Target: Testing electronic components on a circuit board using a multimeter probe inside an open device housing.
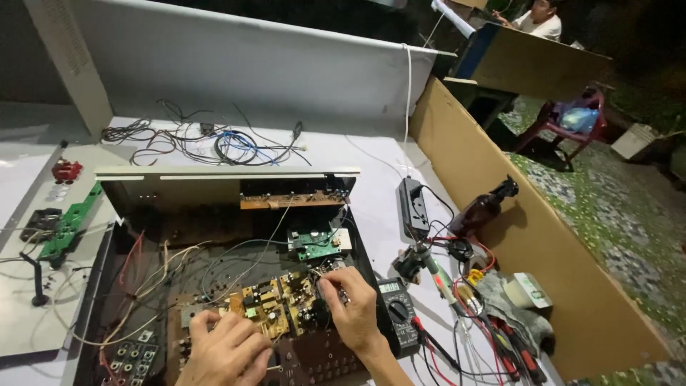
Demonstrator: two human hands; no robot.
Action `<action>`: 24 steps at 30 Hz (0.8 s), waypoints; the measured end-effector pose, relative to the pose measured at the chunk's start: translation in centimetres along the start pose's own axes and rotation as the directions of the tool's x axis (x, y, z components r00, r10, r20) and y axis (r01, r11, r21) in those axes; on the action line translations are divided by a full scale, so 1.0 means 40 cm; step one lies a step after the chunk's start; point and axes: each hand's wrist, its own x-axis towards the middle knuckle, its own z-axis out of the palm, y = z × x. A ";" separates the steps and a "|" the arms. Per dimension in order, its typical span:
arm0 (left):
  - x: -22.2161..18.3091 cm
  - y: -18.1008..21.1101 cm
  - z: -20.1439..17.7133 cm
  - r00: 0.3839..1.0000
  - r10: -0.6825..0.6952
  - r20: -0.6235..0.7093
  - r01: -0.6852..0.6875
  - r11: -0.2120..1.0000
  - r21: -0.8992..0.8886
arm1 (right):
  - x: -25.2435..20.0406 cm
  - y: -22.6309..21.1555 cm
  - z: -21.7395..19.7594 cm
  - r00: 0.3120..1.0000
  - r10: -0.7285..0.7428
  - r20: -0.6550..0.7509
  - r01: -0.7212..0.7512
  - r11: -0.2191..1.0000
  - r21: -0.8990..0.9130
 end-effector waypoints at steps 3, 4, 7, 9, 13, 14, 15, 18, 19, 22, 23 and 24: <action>-0.003 0.010 -0.004 0.999 -0.035 0.012 0.035 0.999 0.028 | -0.010 0.010 -0.009 0.999 -0.043 -0.027 0.042 0.999 -0.033; -0.010 0.008 -0.001 0.999 -0.031 0.017 0.030 0.999 0.024 | -0.015 0.010 -0.017 0.999 -0.038 -0.031 0.037 0.999 -0.036; -0.020 0.006 -0.002 0.996 -0.066 0.063 0.063 0.997 0.041 | -0.036 0.020 -0.044 0.998 -0.019 -0.054 0.015 0.997 -0.078; -0.011 0.019 -0.017 0.999 -0.045 0.024 0.044 0.998 0.044 | -0.062 0.031 -0.071 0.996 -0.018 -0.092 0.006 0.991 -0.134; -0.041 0.010 0.002 0.999 -0.026 -0.030 0.028 0.997 0.077 | -0.154 0.048 -0.189 0.989 -0.067 -0.135 0.028 0.963 -0.269; -0.047 0.007 0.006 0.995 -0.096 0.000 0.095 0.988 0.124 | -0.175 0.037 -0.234 0.979 0.037 -0.200 -0.102 0.940 -0.326; -0.053 0.006 0.010 0.985 -0.171 0.024 0.164 0.971 0.173 | -0.194 0.025 -0.282 0.955 0.135 -0.265 -0.231 0.899 -0.373; -0.050 0.014 -0.007 0.976 -0.219 0.010 0.214 0.960 0.182 | -0.303 0.137 -0.404 0.864 0.191 -0.467 -0.448 0.716 -0.535; -0.048 0.014 -0.007 0.974 -0.226 0.010 0.221 0.959 0.177 | -0.324 0.162 -0.428 0.867 0.192 -0.461 -0.445 0.714 -0.540; -0.025 0.022 -0.016 0.985 -0.158 -0.064 0.168 0.960 0.224 | -0.400 0.265 -0.487 0.631 0.588 -0.506 -0.763 0.350 -0.544; -0.010 0.026 -0.029 0.987 -0.105 -0.118 0.129 0.965 0.227 | -0.432 0.319 -0.489 0.702 0.522 -0.484 -0.693 0.346 -0.633; 0.003 0.029 -0.044 0.984 -0.050 -0.170 0.090 0.969 0.232 | -0.464 0.373 -0.487 0.768 0.452 -0.453 -0.616 0.333 -0.714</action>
